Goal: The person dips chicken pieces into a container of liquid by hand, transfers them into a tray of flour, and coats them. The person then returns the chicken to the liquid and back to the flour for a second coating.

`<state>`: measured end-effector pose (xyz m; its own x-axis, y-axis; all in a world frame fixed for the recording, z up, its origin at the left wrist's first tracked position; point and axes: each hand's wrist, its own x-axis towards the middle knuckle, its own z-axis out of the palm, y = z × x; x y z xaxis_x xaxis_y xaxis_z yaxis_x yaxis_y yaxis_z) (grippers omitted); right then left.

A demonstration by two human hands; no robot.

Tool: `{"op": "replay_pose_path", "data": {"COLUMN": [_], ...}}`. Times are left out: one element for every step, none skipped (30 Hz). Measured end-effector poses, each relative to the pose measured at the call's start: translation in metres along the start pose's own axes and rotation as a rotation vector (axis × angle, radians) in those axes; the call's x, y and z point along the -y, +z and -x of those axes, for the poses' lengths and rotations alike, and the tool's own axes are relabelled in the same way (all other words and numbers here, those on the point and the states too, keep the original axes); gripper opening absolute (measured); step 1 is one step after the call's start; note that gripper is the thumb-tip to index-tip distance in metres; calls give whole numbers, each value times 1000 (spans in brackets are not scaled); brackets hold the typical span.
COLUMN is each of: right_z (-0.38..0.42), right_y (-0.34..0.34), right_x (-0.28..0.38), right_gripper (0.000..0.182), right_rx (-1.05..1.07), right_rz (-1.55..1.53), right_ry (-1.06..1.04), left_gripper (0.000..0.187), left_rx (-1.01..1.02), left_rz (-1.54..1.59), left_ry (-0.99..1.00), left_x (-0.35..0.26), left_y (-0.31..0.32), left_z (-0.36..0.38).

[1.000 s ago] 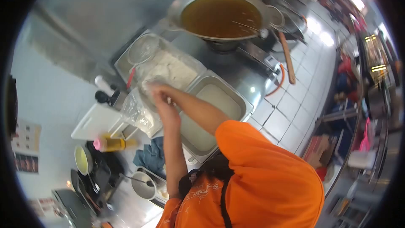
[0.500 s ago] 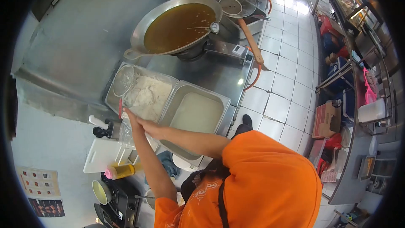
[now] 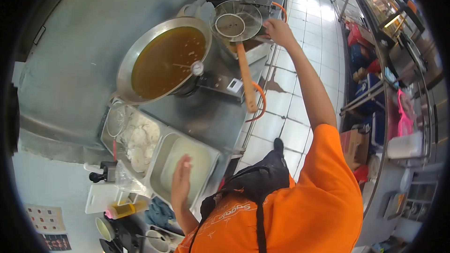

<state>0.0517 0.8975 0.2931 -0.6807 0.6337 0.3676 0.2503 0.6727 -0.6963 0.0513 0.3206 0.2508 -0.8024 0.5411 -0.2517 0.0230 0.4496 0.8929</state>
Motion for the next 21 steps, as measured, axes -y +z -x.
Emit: {"op": "replay_pose_path", "data": {"right_z": [-31, -49, -72, -85, -101, -100, -95, -95, -100, -106, -110, -112, -113, -117, -122, -128, -134, -141, -148, -154, -159], "right_y": [1, 7, 14, 27, 34, 45, 53, 62, 76, 81, 83, 85, 87, 68, 63, 59, 54, 41, 32, 24, 18], "right_x": [-49, -85, -113, -127, -139, -135, -132, -137, -145, -146, -148, -147, -146, -122, -122, -126, -131, -126, -122, -119, -119], "right_gripper": [26, 24, 23, 27, 30, 33, 37, 37, 41, 46, 46, 46, 46, 44, 44, 48, 52, 54, 54, 52, 50], "right_rx": [7, 28, 44, 129, 455, 408, 359, 378, 435, 486, 496, 479, 465, 661, 678, 677, 678, 709, 727, 747, 767], "right_rz": [214, 288, 363, 412, 723, 806, 890, 889, 898, 907, 905, 855, 804, 781, 778, 776, 777, 787, 799, 813, 828], "right_ry": [-48, -114, -188, -253, -312, -218, -123, -151, -146, -144, -182, -197, -207, -140, -155, -177, -198, -239, -251, -275, -292], "left_gripper": [53, 49, 46, 46, 45, 45, 45, 44, 43, 42, 42, 41, 40, 40, 39, 39, 38, 38, 40, 42, 45], "left_rx": [111, 189, 264, 239, 336, 431, 407, 433, 455, 399, 364, 282, 204, 186, 33, -116, -262, -270, -340, -402, -353], "left_rz": [77, 163, 252, 266, 320, 373, 385, 356, 326, 302, 317, 223, 128, 136, 95, 55, 15, 29, -158, -350, -389], "left_ry": [3, 1, 8, -4, -3, 7, -1, 44, 94, 106, 104, 127, 143, 127, 97, 65, 32, 17, 121, 223, 278], "left_x": [-16, -31, -48, -73, -101, -124, -140, -153, -164, -167, -173, -177, -180, -182, -184, -187, -189, -186, -180, -178, -190], "left_y": [31, 65, 99, 128, 151, 170, 187, 204, 219, 232, 238, 238, 238, 237, 235, 231, 228, 224, 221, 222, 223], "left_z": [-7, -13, -23, -30, -37, -47, -58, -64, -70, -77, -82, -87, -92, -94, -99, -107, -114, -123, -134, -146, -157]}}
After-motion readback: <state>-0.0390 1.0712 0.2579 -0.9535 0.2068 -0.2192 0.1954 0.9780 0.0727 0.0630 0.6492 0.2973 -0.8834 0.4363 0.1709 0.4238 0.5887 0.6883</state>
